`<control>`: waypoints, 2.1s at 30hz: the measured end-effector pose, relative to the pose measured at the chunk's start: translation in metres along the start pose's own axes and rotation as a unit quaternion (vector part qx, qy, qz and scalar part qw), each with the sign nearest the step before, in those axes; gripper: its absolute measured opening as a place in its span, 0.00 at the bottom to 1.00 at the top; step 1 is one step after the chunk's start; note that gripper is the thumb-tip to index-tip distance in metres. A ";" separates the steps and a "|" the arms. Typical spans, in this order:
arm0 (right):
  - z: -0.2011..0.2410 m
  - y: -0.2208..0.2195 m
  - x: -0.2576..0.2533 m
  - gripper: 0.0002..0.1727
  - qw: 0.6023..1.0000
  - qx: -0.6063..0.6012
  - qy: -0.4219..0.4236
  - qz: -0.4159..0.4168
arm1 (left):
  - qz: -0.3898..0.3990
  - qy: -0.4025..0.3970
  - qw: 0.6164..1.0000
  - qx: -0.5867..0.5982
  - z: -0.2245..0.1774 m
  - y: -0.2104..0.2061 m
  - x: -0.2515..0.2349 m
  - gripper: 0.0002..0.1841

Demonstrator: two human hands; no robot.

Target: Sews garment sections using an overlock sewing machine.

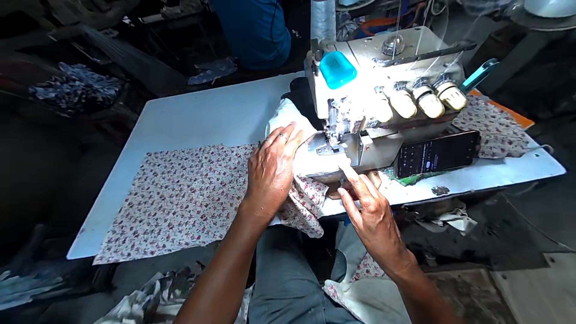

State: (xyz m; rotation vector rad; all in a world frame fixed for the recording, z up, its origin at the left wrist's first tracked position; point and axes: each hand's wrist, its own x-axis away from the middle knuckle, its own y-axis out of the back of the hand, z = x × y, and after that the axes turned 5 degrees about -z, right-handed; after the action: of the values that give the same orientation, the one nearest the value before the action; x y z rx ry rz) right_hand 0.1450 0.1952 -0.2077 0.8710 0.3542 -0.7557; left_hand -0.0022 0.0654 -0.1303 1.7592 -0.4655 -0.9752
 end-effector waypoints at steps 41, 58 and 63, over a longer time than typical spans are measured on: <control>0.066 0.012 0.007 0.20 0.896 -0.193 0.216 0.336 | 0.135 0.046 0.908 0.395 0.004 0.028 0.190 0.21; 0.048 0.051 -0.050 0.19 0.981 -0.040 0.181 0.057 | -0.026 0.359 0.877 0.319 0.068 0.055 0.247 0.13; 0.021 0.087 0.029 0.23 0.910 -0.207 0.208 0.293 | -0.317 0.325 0.805 0.382 0.132 0.122 0.192 0.12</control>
State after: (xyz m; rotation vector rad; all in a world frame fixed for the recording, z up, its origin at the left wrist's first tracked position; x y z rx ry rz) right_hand 0.2275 0.2010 -0.1626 0.6716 0.5724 0.0779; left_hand 0.0238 -0.1953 -0.1147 2.9462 0.2651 -0.5356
